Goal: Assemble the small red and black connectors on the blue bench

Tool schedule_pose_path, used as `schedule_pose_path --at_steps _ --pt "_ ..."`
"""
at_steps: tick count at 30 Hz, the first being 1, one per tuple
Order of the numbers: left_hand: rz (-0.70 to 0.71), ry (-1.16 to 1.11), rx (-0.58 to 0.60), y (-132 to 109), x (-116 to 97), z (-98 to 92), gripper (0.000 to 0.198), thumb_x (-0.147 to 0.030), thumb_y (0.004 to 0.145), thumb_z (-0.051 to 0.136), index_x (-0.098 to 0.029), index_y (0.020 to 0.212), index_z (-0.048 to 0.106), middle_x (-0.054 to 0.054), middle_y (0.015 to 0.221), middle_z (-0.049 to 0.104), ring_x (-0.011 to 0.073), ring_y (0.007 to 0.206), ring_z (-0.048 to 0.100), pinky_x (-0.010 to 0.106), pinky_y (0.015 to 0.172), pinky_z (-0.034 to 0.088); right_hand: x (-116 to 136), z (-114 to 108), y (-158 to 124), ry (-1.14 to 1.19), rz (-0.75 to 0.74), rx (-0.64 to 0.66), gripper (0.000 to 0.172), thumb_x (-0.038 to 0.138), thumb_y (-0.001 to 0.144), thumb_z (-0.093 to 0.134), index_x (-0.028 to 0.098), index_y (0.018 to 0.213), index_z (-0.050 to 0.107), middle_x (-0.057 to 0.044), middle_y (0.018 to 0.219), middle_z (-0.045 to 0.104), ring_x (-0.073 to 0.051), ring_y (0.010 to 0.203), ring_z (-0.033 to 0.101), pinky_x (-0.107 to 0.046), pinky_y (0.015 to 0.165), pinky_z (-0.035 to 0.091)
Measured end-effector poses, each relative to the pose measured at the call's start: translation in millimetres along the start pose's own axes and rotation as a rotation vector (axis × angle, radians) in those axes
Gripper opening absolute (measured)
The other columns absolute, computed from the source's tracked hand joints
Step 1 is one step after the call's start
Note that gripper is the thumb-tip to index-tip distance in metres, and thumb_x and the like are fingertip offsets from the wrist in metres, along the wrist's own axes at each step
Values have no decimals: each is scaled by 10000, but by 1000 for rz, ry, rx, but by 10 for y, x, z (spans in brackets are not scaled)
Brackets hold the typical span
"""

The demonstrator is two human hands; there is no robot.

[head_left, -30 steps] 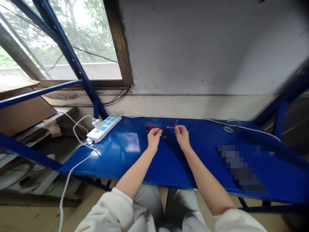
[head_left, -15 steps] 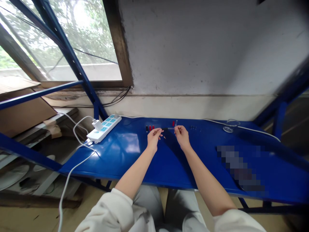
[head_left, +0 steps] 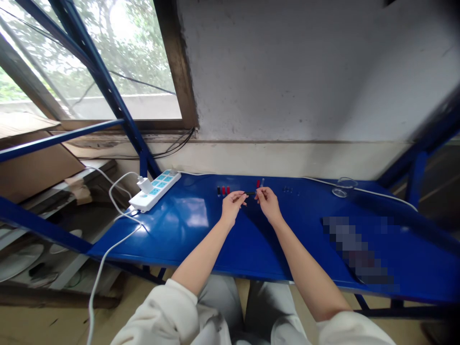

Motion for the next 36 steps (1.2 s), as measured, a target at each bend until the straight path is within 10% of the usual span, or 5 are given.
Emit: schedule_pose_path --at_steps 17,29,36 --pt "87 78 43 6 -6 79 299 -353 632 657 -134 824 588 31 705 616 92 548 555 220 538 437 -36 6 -6 -108 -6 6 351 475 804 375 167 900 516 -27 665 579 -124 521 510 -270 565 426" --pt "362 794 114 580 -916 132 141 -97 479 710 -179 499 597 43 615 553 202 728 509 340 765 375 46 88 -86 -263 -73 89 355 386 854 291 171 1087 449 -31 706 600 -146 594 553 -265 597 411" --pt "341 1078 89 770 -810 -13 271 15 365 703 -163 374 499 36 554 466 282 832 483 462 886 272 41 115 -81 -348 -111 149 326 322 844 314 164 1089 460 -42 716 603 -158 624 565 -269 611 413"
Point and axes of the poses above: each hand's wrist, its own y-axis towards the middle knuckle, its own z-axis out of the palm, x = y × z, the point moved 5 cm from there along y, towards the middle knuckle
